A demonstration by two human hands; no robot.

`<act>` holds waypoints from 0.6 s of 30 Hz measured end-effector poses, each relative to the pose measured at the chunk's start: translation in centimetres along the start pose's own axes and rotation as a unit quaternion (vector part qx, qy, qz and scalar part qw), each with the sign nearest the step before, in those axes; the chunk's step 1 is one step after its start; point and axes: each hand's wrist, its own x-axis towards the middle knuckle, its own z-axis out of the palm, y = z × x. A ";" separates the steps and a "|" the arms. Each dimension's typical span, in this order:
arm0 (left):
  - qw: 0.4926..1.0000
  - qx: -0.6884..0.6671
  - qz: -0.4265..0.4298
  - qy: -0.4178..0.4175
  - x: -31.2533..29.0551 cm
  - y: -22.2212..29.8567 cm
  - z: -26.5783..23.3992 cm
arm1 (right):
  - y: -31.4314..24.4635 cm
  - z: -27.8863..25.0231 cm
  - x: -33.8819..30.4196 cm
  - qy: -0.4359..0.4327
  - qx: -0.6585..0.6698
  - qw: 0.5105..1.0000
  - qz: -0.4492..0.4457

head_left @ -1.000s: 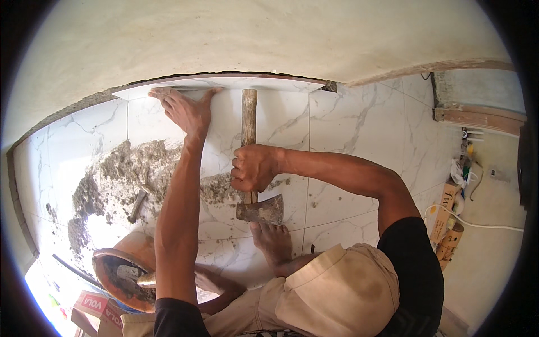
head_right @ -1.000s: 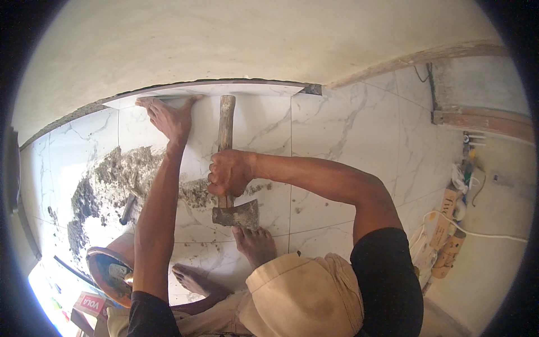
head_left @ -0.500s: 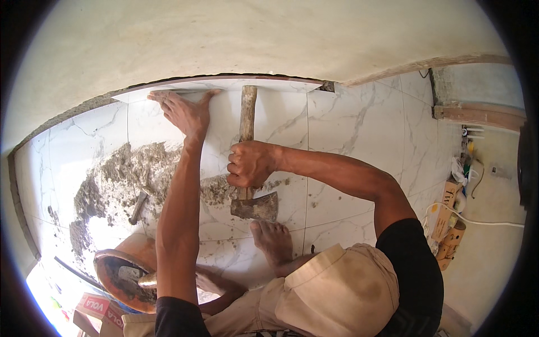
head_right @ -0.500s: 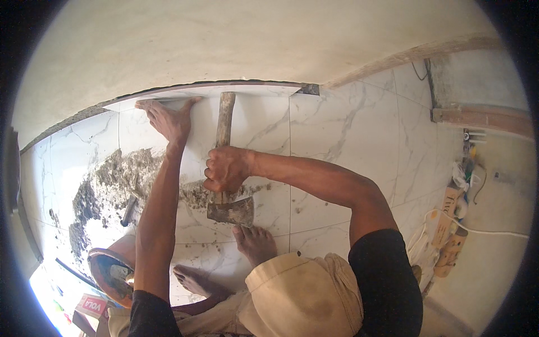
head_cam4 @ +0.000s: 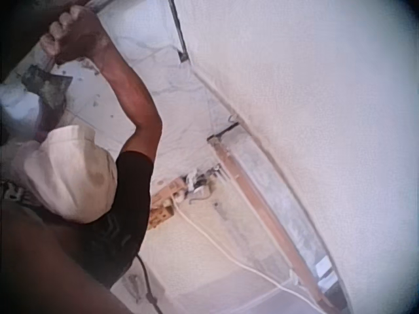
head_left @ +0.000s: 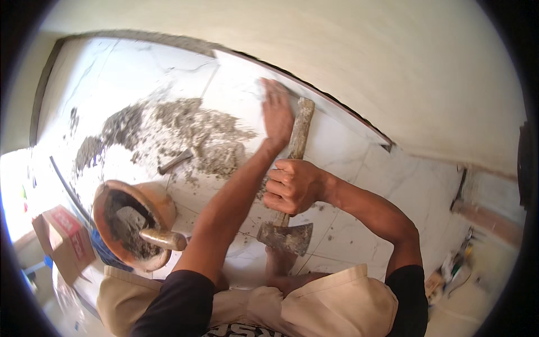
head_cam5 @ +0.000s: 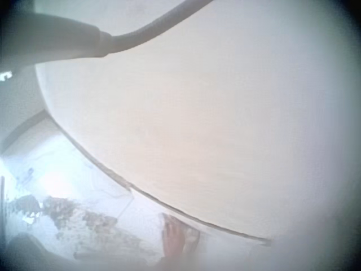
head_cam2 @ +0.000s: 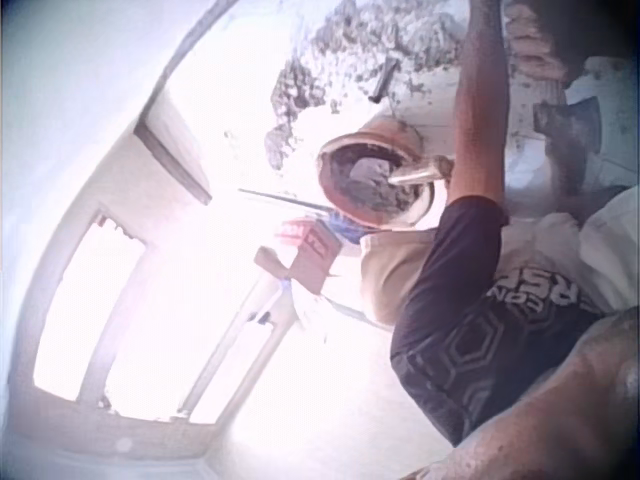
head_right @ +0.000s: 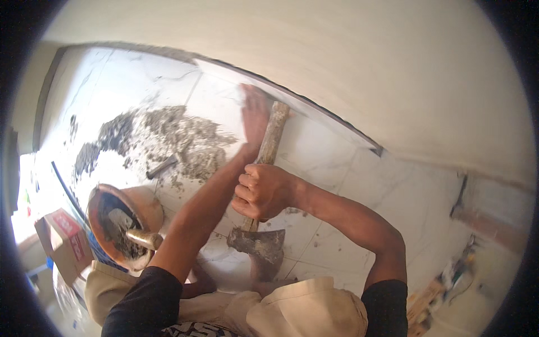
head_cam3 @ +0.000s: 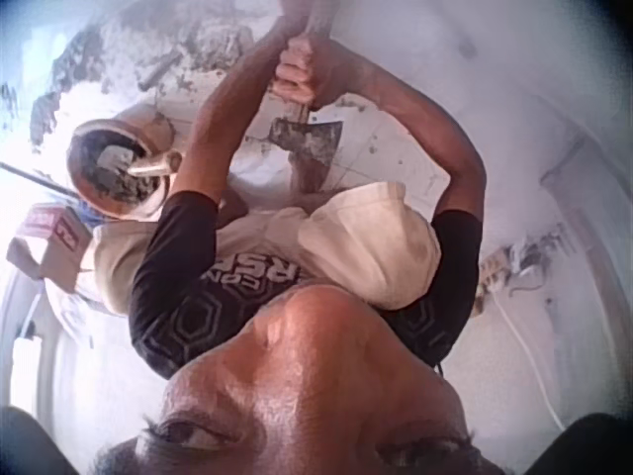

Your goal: The person applies cement to the back of a rectangular tile using a trowel, places the tile on the floor, and uses a hammer and level to adjust and secure it. The person repeats this process for multiple tiles.

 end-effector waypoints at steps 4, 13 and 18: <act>0.998 -0.038 -0.034 -0.039 -0.9 2.5 -1.5 | 2.8 0.9 2.6 -0.036 0.071 0.996 -0.033; 0.990 -0.061 -0.068 -0.106 -0.4 2.4 -1.9 | 8.0 4.3 7.1 -0.150 0.134 0.979 -0.044; 0.991 -0.073 -0.062 -0.097 -0.3 2.1 -1.6 | 8.1 5.4 8.1 -0.092 0.075 0.991 -0.058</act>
